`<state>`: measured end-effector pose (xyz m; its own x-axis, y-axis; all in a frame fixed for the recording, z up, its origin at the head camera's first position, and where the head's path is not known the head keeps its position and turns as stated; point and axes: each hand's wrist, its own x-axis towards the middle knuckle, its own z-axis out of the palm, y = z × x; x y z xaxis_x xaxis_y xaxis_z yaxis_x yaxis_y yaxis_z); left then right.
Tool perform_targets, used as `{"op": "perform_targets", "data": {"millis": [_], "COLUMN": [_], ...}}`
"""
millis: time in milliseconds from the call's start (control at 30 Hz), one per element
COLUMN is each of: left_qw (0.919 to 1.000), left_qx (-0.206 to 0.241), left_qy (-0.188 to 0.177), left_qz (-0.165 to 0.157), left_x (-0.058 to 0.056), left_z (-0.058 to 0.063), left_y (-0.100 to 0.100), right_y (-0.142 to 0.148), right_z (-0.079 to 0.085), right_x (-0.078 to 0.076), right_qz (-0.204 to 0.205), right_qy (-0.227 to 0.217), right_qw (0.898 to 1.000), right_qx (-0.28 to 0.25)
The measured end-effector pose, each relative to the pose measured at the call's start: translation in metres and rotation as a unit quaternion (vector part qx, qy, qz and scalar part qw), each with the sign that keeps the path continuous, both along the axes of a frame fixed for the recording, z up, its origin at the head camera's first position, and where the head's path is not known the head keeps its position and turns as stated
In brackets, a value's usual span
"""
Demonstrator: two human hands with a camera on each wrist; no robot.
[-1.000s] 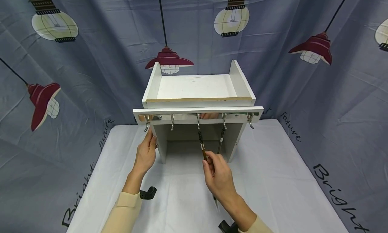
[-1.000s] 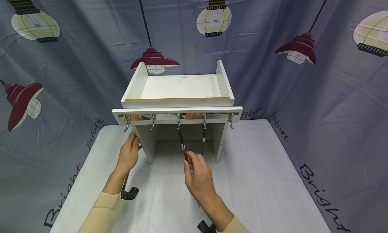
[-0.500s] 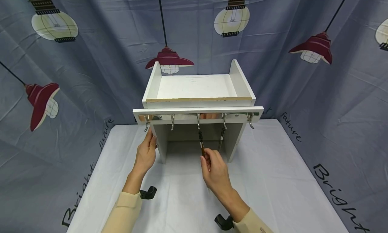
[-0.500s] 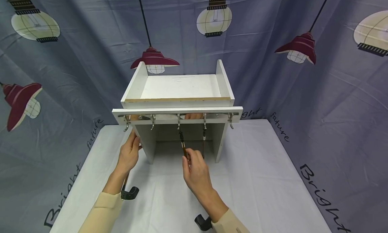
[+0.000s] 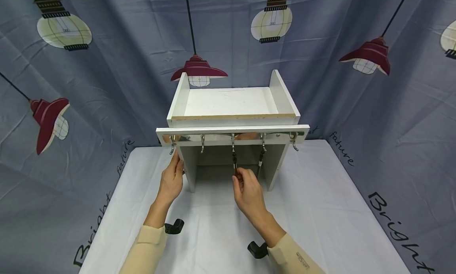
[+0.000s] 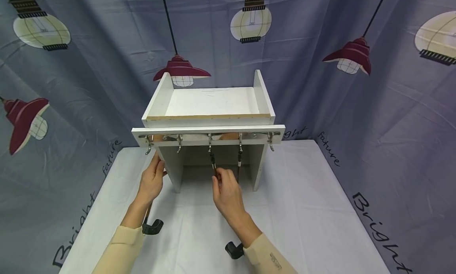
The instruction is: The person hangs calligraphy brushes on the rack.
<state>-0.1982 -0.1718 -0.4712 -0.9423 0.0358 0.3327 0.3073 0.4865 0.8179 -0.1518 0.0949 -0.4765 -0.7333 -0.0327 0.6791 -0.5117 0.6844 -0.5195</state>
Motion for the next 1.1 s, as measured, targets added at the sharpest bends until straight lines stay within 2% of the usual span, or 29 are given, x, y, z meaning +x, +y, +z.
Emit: {"op": "perform_targets", "data": {"millis": [333,533,767,933,1100], "left_qw": [0.9999,0.9999,0.9998,0.9998,0.9997], "left_qx": [-0.01,-0.011,-0.016,-0.016,-0.015], "left_qy": [-0.004,-0.003,0.002,-0.004,-0.016], "left_qz": [0.009,0.01,0.011,0.013,0.013], "left_x": [-0.001,0.0,-0.001,-0.001,0.001], "left_z": [0.002,0.003,0.002,0.003,0.003], "left_y": [0.001,0.0,0.001,0.0,-0.001], "right_y": [-0.003,-0.002,0.008,0.021,0.039], "right_z": [-0.001,-0.001,0.005,0.01,0.015], "right_x": [-0.008,-0.006,0.014,0.03,0.04], "right_qz": [-0.003,0.009,0.006,0.021,0.025], "right_qy": [-0.023,-0.038,-0.033,-0.001,0.032], "right_qw": [1.0,0.998,0.999,0.999,0.998], "right_qx": [-0.019,-0.044,-0.042,-0.038,-0.053]}}
